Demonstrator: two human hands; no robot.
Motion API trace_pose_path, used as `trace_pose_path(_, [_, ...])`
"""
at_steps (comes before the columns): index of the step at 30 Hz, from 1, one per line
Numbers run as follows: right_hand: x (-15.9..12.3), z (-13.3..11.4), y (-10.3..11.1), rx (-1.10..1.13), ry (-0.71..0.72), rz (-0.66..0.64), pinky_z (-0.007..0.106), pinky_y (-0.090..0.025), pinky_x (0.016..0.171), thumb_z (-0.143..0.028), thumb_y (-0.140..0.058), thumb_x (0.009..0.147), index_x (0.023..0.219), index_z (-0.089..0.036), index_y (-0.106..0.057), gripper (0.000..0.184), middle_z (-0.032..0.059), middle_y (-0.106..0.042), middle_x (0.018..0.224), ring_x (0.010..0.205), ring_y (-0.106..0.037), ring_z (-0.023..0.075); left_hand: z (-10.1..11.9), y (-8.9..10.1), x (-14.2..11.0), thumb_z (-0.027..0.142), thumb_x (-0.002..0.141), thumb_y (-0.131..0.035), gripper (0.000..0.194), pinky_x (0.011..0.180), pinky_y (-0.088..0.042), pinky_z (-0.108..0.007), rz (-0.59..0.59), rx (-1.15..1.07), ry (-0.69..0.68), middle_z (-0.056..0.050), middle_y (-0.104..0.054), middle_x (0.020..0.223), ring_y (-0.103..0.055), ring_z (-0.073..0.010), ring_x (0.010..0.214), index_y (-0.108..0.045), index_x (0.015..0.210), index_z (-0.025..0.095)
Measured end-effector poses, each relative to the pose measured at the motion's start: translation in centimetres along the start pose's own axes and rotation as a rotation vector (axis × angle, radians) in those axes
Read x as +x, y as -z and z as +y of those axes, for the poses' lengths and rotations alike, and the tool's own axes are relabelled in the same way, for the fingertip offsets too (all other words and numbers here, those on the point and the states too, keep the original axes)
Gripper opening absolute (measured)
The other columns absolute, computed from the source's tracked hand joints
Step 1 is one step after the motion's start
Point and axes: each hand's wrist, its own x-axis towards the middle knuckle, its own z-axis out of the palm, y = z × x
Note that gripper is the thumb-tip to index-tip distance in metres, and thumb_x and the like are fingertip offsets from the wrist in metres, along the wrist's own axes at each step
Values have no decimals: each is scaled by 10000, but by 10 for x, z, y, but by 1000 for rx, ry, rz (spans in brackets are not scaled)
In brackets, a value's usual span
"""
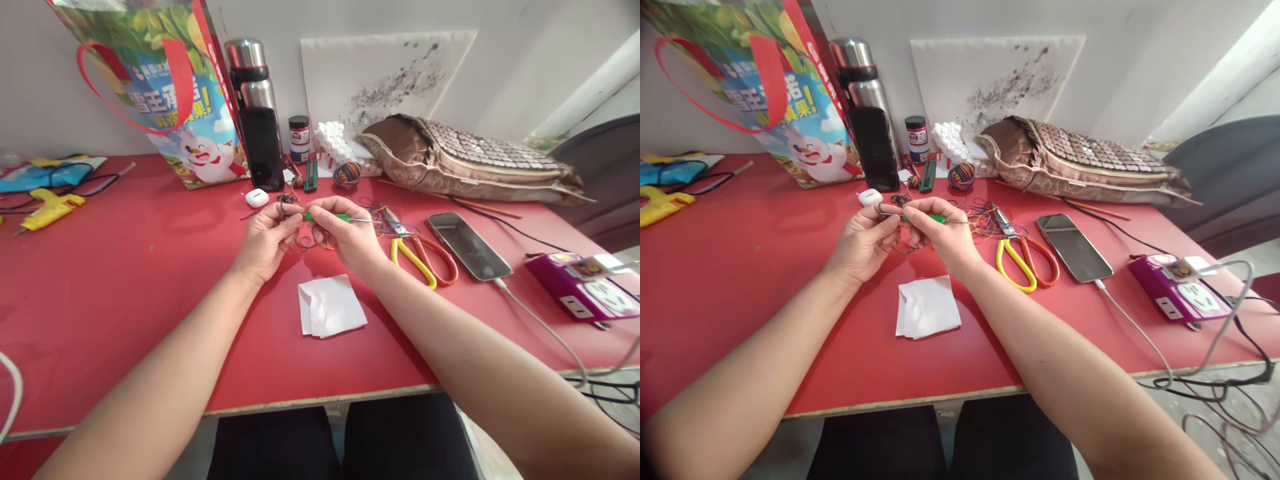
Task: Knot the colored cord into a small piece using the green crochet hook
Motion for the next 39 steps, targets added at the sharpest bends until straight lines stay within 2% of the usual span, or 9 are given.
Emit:
trace_pose_path(8, [2,3,2,99,-104,9,220,-505,498,-403,-1017,633,857,-178,-796,387,-25,-732,666,535,-628,87,5,2,-1,84,665,-871,144,491,-420,-171,13,-12,26,-11,-688,678,-496,-41,503,-865,791,155])
trace_pose_path(12, [3,4,3,115,-118,0,228,-530,517,-388,-1016,640,867,-184,-799,374,-24,-740,688,540,-624,83,9,0,-3,140,701,-849,109,520,-465,-185,8,-62,80,-30,-695,677,-547,-66,533,-870,808,136])
trace_pose_path(18, [2,4,2,127,-109,3,208,-514,503,-369,-1012,639,842,-178,-797,353,-19,-737,655,525,-629,81,4,-2,-1,57,646,-896,175,500,-425,-169,85,-56,76,7,-686,658,-484,-37,505,-858,773,171])
trace_pose_path(24, [2,4,0,152,-124,19,203,-531,521,-342,-1006,631,858,-177,-812,340,-8,-759,678,542,-640,78,2,1,0,39,624,-901,238,495,-390,-166,156,-7,44,-27,-777,793,-539,-47,574,-868,815,177])
trace_pose_path(27, [2,5,0,146,-126,18,210,-547,538,-330,-994,649,867,-179,-811,322,-7,-760,695,560,-644,80,2,2,0,49,613,-909,287,486,-371,-160,169,-15,50,-9,-739,723,-527,-49,565,-881,860,192])
trace_pose_path(30, [2,5,1,136,-124,15,217,-557,547,-323,-988,661,873,-184,-808,310,-13,-754,704,571,-641,80,2,0,-2,58,600,-912,298,490,-365,-167,177,-12,36,-16,-732,736,-521,-49,568,-882,869,182])
trace_pose_path(36, [2,6,1,112,-113,23,219,-552,543,-354,-1002,645,870,-189,-807,340,-17,-754,697,574,-641,84,6,-4,-5,94,607,-913,287,454,-265,-186,184,27,39,29,-628,629,-396,-35,495,-874,873,193])
trace_pose_path(39, [1,7,1,76,-103,15,225,-552,549,-377,-995,656,874,-196,-808,340,-17,-752,704,582,-647,88,7,-5,-5,130,614,-924,261,454,-269,-196,191,26,52,19,-649,650,-398,-35,493,-871,863,188])
